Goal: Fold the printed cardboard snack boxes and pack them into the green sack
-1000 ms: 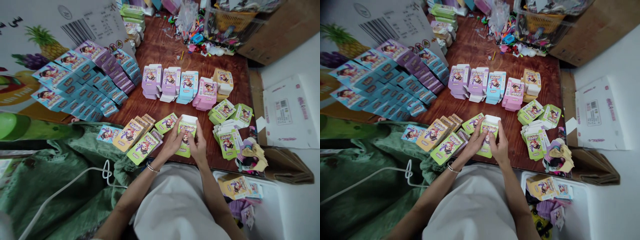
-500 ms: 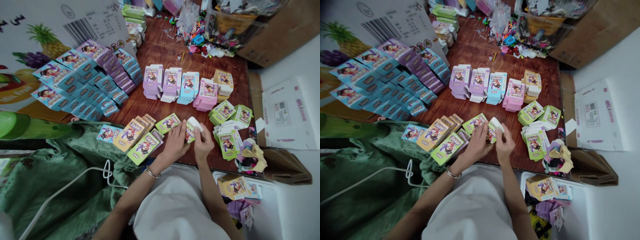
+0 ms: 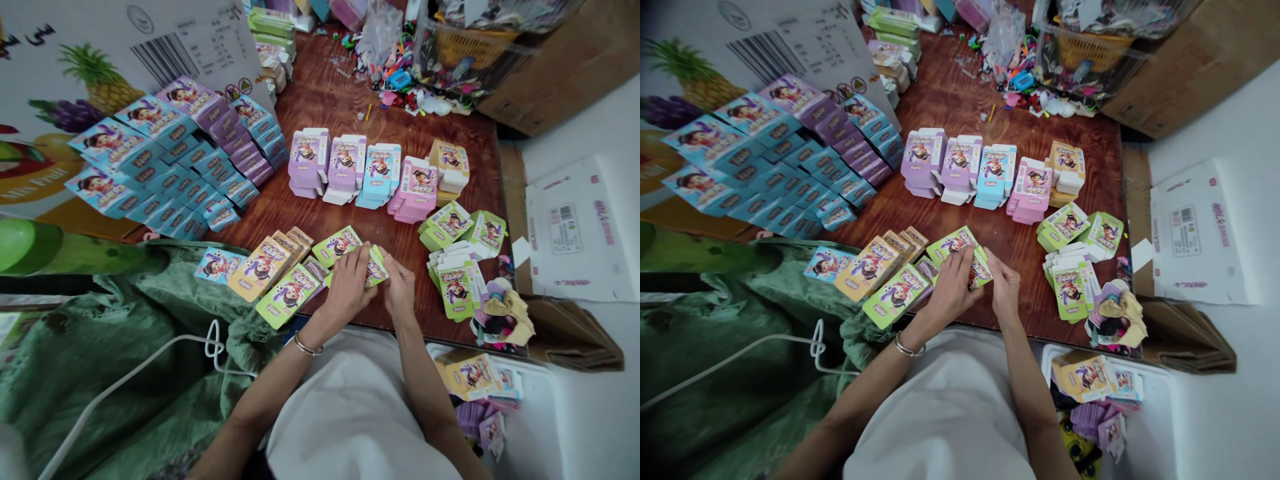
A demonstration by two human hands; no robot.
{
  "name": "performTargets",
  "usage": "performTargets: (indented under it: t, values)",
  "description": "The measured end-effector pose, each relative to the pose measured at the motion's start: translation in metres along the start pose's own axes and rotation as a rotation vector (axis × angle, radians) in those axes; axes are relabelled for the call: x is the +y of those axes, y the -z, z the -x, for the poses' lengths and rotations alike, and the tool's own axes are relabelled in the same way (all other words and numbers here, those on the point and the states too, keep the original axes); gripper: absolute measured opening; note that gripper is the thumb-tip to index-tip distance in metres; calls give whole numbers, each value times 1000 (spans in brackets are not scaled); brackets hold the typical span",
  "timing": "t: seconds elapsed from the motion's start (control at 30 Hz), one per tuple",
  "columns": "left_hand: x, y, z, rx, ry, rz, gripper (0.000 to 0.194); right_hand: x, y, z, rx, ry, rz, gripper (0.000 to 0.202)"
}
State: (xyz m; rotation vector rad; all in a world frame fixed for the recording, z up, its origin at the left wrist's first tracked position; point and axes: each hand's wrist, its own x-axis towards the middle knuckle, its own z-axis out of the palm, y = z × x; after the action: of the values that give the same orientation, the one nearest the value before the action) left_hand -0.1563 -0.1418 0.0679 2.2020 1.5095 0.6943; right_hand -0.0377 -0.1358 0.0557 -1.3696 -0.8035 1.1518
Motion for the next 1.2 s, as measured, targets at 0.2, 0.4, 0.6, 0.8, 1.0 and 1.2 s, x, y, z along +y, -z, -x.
performTargets:
  t: [0.2,0.4,0.6,0.8,1.0,1.2]
  values:
    - [-1,0,-1,15,-77,-16,74,-3,15,8,-124,567,435,31]
    - [8,-5,-4,47,-168,11,78,-17,11,7,19,754,502,27]
    - [-2,3,-12,87,-163,36,81,-25,33,1,-84,621,416,24]
    - [0,9,-21,41,-250,179,102,-45,59,1,292,511,406,29]
    - [11,13,-18,-106,-273,280,109,-75,40,-3,-302,505,479,21]
    - [5,24,-12,-201,-264,324,111,-78,51,-19,-528,411,460,22]
